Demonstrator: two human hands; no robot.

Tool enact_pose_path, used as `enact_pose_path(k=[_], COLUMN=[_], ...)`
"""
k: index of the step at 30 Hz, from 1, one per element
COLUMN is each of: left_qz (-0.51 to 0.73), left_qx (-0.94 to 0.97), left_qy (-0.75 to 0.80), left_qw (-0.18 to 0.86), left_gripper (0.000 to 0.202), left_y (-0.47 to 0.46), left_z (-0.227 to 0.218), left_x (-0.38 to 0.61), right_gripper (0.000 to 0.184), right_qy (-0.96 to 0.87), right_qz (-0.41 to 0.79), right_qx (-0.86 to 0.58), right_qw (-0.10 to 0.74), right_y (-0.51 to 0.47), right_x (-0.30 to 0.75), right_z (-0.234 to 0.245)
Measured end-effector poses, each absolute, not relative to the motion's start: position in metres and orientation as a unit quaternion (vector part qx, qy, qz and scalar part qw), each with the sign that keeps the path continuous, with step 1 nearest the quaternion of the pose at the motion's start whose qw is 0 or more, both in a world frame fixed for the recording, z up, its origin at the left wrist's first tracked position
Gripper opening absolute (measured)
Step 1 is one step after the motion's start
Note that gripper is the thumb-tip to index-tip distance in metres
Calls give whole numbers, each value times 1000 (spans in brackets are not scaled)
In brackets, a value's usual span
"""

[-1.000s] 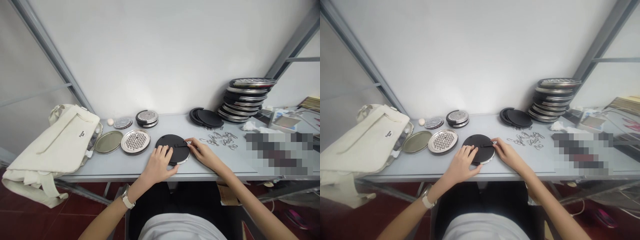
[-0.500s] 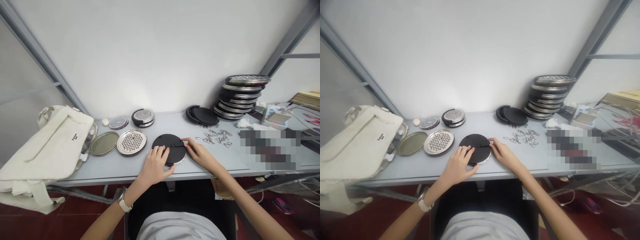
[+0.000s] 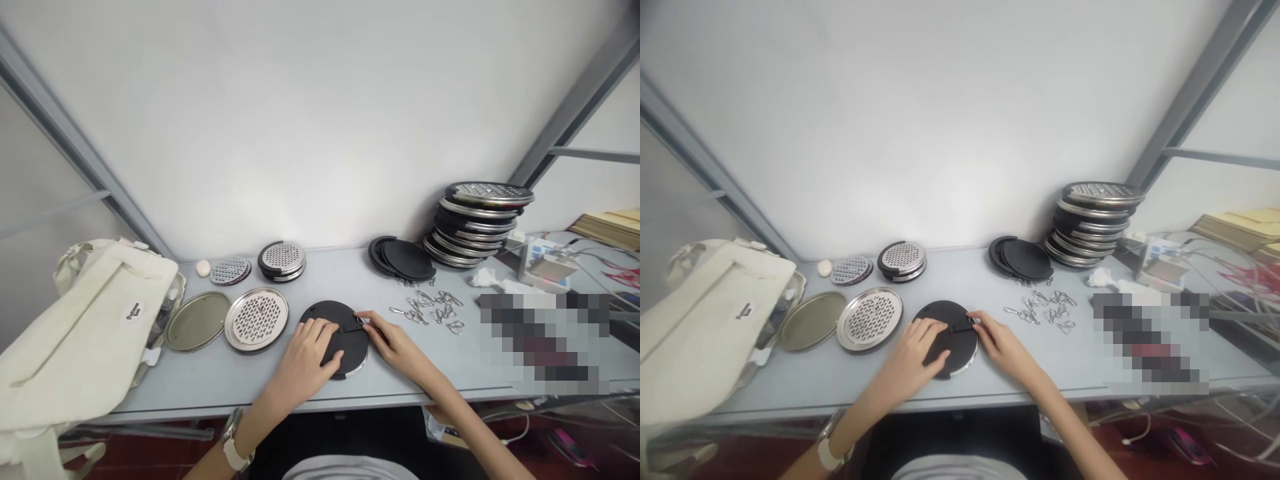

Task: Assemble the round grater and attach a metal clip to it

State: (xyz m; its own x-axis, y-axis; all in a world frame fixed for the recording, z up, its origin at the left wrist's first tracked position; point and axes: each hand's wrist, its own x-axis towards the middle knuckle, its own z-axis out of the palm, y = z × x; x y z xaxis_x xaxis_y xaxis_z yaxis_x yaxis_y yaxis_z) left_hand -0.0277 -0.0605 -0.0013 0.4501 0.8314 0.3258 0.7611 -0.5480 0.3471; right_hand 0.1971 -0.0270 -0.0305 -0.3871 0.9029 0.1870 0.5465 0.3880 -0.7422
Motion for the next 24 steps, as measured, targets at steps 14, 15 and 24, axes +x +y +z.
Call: enact_pose_path(k=[14,15,24], left_qz=[215,213,191], left_qx=[844,846,861], left_qy=[441,437,408], left_qw=[218,218,234], left_gripper=[10,10,15], left_y=[-11,-10,-2], left_z=[-3,-3,0], left_x=[-7,-6,-13], right_gripper=[30,30,31], right_qy=[-744,-744,-733], right_qz=[371,372,381], right_qx=[-486,-487,-497], right_qw=[269,266,266], right_y=[-23,-23,-23], right_x=[199,199,197], right_z=[-24,-24,-32])
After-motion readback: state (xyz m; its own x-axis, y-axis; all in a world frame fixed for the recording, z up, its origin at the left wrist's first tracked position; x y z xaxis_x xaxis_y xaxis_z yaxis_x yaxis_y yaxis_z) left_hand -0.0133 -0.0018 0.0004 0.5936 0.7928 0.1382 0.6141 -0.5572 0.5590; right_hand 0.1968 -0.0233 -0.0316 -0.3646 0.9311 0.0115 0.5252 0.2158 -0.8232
